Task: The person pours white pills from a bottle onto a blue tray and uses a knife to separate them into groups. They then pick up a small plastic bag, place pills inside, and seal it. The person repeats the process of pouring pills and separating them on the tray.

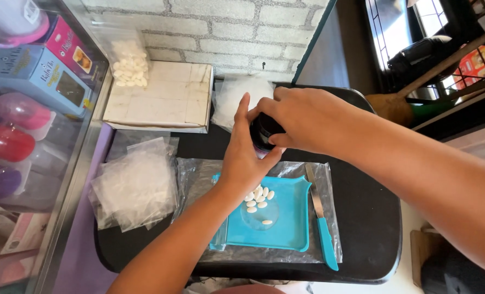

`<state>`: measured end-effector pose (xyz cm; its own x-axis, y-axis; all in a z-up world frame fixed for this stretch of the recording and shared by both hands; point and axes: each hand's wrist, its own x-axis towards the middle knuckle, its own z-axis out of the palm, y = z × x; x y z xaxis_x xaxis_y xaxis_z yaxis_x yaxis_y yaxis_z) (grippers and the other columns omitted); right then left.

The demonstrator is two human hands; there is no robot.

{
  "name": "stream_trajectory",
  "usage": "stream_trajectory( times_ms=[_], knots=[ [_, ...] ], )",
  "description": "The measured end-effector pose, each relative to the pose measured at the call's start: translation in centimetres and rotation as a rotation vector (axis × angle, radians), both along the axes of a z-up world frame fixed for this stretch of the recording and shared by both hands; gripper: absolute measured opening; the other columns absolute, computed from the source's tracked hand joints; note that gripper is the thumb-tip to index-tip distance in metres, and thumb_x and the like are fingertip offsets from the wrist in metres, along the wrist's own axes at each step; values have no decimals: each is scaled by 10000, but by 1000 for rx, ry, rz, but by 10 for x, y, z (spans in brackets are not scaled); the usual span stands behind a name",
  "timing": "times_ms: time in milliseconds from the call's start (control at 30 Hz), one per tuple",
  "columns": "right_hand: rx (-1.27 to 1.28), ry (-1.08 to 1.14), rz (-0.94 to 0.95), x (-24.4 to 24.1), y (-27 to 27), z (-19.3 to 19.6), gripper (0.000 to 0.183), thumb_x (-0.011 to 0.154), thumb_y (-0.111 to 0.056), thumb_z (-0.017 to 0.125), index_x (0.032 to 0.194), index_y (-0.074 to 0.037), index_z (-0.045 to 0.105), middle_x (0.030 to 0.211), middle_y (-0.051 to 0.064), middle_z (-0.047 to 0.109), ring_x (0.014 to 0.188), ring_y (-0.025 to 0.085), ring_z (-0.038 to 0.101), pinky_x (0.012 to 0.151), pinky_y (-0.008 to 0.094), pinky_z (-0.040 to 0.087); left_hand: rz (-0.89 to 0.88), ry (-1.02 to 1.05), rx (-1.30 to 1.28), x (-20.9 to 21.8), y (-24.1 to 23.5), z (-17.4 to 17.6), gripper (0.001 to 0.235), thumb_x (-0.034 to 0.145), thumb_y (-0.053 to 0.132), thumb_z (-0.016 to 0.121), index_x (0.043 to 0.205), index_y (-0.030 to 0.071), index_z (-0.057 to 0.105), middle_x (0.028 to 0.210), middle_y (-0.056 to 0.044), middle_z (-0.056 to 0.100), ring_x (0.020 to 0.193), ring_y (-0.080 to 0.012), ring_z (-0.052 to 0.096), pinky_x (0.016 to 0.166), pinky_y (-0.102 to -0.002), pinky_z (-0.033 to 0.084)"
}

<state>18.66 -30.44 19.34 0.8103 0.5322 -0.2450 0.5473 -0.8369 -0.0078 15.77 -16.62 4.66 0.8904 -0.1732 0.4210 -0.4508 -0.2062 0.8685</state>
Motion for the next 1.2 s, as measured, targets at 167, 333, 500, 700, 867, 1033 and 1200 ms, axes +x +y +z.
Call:
stream_trajectory(
  times_ms=[167,333,500,700,867,1033,1200],
  knots=[
    [58,-40,-45,-16,-4,-9,619,811,-306,768,1385,-195,564,1043,106,640,963,323,677,779,435,551,-6,12,0,-5,2,0,1151,832,120,839,1649,45,31,1485,-169,535,1381,-334,556,1135,-410,460],
    [372,-631,152,-61,-23,-31,688,753,-337,774,1340,-21,603,1233,207,637,1042,364,661,754,388,553,82,-91,94,-32,5,29,1210,753,143,873,1630,43,44,1520,-241,396,1418,-433,431,1136,-474,444],
    [584,-600,-110,-132,-27,-35,353,861,-32,762,1200,26,682,1130,168,656,994,350,641,853,427,543,125,-525,417,-86,4,37,703,828,213,845,1420,72,494,1500,-178,449,1464,-435,362,1208,-642,231],
    [705,-612,-343,-194,-41,-91,287,805,35,729,1088,0,699,1047,152,667,961,356,648,828,420,537,-77,-478,532,-131,-16,7,480,904,134,741,1347,39,580,1381,-85,589,1423,-341,461,1237,-626,224],
    [725,-650,-452,-223,-50,-133,281,805,24,737,1079,-10,692,1040,136,665,956,346,647,825,411,541,-118,-480,614,-151,-33,-17,408,883,127,730,1267,34,626,1333,-90,604,1390,-344,476,1211,-656,228],
    [672,-629,-542,-237,-50,-156,312,789,-23,747,1099,-58,725,993,106,662,918,323,649,763,404,540,-150,-467,662,-162,-44,-35,359,829,113,726,1172,27,666,1310,-108,620,1385,-365,472,1185,-680,239],
    [550,-568,-647,-238,-58,-187,337,754,-111,779,1065,-58,660,1010,94,652,938,317,657,731,401,551,-136,-481,754,-167,-53,-53,402,846,100,675,1215,-58,658,1352,-206,603,1415,-435,432,1184,-666,240]
  ],
)
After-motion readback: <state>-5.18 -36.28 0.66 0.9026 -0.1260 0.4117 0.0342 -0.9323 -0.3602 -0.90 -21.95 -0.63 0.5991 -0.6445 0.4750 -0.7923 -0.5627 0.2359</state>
